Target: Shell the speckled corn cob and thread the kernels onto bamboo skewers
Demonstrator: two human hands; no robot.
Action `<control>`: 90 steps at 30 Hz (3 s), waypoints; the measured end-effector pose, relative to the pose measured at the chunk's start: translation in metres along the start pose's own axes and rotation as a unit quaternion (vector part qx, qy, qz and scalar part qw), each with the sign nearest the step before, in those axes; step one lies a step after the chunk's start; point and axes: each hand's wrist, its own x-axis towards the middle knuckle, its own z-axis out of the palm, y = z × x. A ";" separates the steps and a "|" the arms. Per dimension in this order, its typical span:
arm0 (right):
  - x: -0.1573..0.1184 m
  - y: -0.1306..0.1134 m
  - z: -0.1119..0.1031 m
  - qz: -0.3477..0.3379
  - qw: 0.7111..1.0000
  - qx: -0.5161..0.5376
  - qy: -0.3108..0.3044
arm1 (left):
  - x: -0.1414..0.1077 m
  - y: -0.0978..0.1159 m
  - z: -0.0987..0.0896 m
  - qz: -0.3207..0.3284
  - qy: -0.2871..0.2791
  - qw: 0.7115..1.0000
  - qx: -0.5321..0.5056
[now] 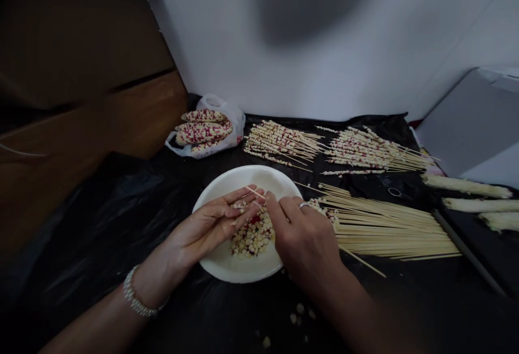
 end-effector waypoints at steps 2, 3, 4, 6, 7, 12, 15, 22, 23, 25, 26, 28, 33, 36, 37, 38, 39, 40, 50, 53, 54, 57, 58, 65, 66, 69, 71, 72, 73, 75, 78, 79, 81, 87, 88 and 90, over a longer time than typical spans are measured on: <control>0.001 0.000 -0.001 -0.001 1.000 0.004 0.011 | 0.001 -0.001 0.001 0.008 0.014 1.000 0.008; 0.001 0.000 -0.001 -0.001 1.000 0.005 0.016 | 0.002 -0.001 0.001 0.009 0.021 1.000 0.007; 0.001 0.000 -0.001 -0.001 1.000 0.006 0.020 | 0.003 0.000 0.000 0.007 0.026 1.000 0.003; 0.002 0.001 -0.002 -0.003 1.000 0.006 0.027 | 0.004 0.002 -0.002 -0.008 0.024 1.000 -0.010; 0.002 0.001 -0.002 -0.004 1.000 0.004 0.029 | 0.004 0.003 -0.003 -0.017 0.017 1.000 -0.016; 0.002 0.002 -0.002 -0.001 0.999 -0.017 0.035 | 0.001 0.005 -0.006 -0.014 -0.005 0.998 0.069; 0.001 0.005 0.002 0.029 0.999 -0.036 0.028 | -0.003 0.003 -0.005 0.040 -0.028 0.976 0.214; 0.006 0.011 0.009 0.196 0.974 -0.016 -0.108 | -0.008 -0.002 -0.003 0.161 -0.087 0.750 0.636; 0.007 0.012 0.009 0.210 0.970 -0.004 -0.121 | -0.008 -0.004 -0.003 0.167 -0.093 0.716 0.672; 0.007 0.013 0.010 0.230 0.964 0.019 -0.132 | -0.009 -0.007 -0.003 0.171 -0.097 0.658 0.727; 0.007 0.014 0.010 0.238 0.961 0.032 -0.134 | -0.010 -0.008 -0.003 0.172 -0.095 0.633 0.749; 0.007 0.015 0.011 0.253 0.957 0.056 -0.132 | -0.011 -0.010 -0.003 0.169 -0.084 0.591 0.784; 0.005 0.019 0.014 0.280 0.950 0.068 -0.120 | -0.005 -0.012 -0.012 0.142 -0.073 0.563 0.811; 0.004 0.023 0.016 0.266 0.951 0.095 -0.125 | 0.003 -0.013 -0.020 0.143 -0.075 0.595 0.787; 0.003 0.025 0.017 0.258 0.951 0.112 -0.128 | 0.006 -0.013 -0.022 0.151 -0.075 0.611 0.773; 0.003 0.027 0.018 0.251 0.951 0.127 -0.129 | 0.009 -0.013 -0.023 0.162 -0.079 0.630 0.755; 0.002 0.028 0.019 0.248 0.949 0.141 -0.131 | 0.012 -0.013 -0.022 0.166 -0.081 0.648 0.739; 0.001 0.030 0.020 0.247 0.948 0.151 -0.134 | 0.015 -0.013 -0.021 0.165 -0.078 0.663 0.726; 0.001 0.034 0.027 0.281 0.932 0.174 -0.147 | 0.036 -0.038 0.021 0.183 -0.122 0.568 0.793; 0.003 0.033 0.025 0.286 0.930 0.177 -0.146 | 0.034 -0.046 0.024 0.179 -0.128 0.544 0.810; 0.003 0.032 0.025 0.287 0.930 0.178 -0.146 | 0.034 -0.047 0.023 0.169 -0.130 0.546 0.810; 0.004 0.032 0.024 0.289 0.928 0.182 -0.147 | 0.037 -0.044 0.016 0.126 -0.131 0.583 0.792; 0.004 0.033 0.025 0.289 0.928 0.183 -0.148 | 0.039 -0.040 0.014 0.110 -0.126 0.607 0.777; 0.003 0.035 0.026 0.287 0.928 0.190 -0.146 | 0.049 -0.001 0.014 -0.049 -0.055 0.870 0.487; 0.003 0.035 0.025 0.286 0.928 0.190 -0.145 | 0.049 0.005 0.014 -0.105 -0.044 0.924 0.366; 0.003 0.034 0.022 0.283 0.930 0.185 -0.145 | 0.049 0.017 0.014 -0.184 -0.046 0.965 0.183; 0.004 0.035 0.020 0.282 0.930 0.176 -0.156 | 0.048 0.022 0.013 -0.192 -0.048 0.968 0.153; 0.005 0.036 0.018 0.282 0.931 0.170 -0.161 | 0.048 0.024 0.012 -0.190 -0.050 0.971 0.133; 0.006 0.037 0.017 0.281 0.931 0.162 -0.165 | 0.047 0.024 0.012 -0.187 -0.053 0.975 0.109; 0.008 0.039 0.014 0.280 0.935 0.140 -0.164 | 0.046 0.025 0.012 -0.175 -0.061 0.981 0.060; 0.009 0.043 0.009 0.285 0.941 0.107 -0.150 | 0.043 0.026 0.015 -0.162 -0.065 0.984 0.026; 0.009 0.044 0.007 0.286 0.942 0.100 -0.143 | 0.042 0.027 0.017 -0.161 -0.065 0.984 0.027; 0.008 0.046 0.005 0.277 0.949 0.093 -0.117 | 0.040 0.028 0.018 -0.151 -0.063 0.986 0.032; 0.004 0.050 0.002 0.198 0.973 0.121 -0.004 | 0.031 0.026 0.014 -0.120 -0.067 0.988 0.068; 0.004 0.049 0.001 0.189 0.974 0.125 0.008 | 0.031 0.025 0.013 -0.114 -0.065 0.989 0.075; 0.003 0.047 0.001 0.175 0.978 0.115 0.020 | 0.030 0.023 0.011 -0.103 -0.055 0.989 0.085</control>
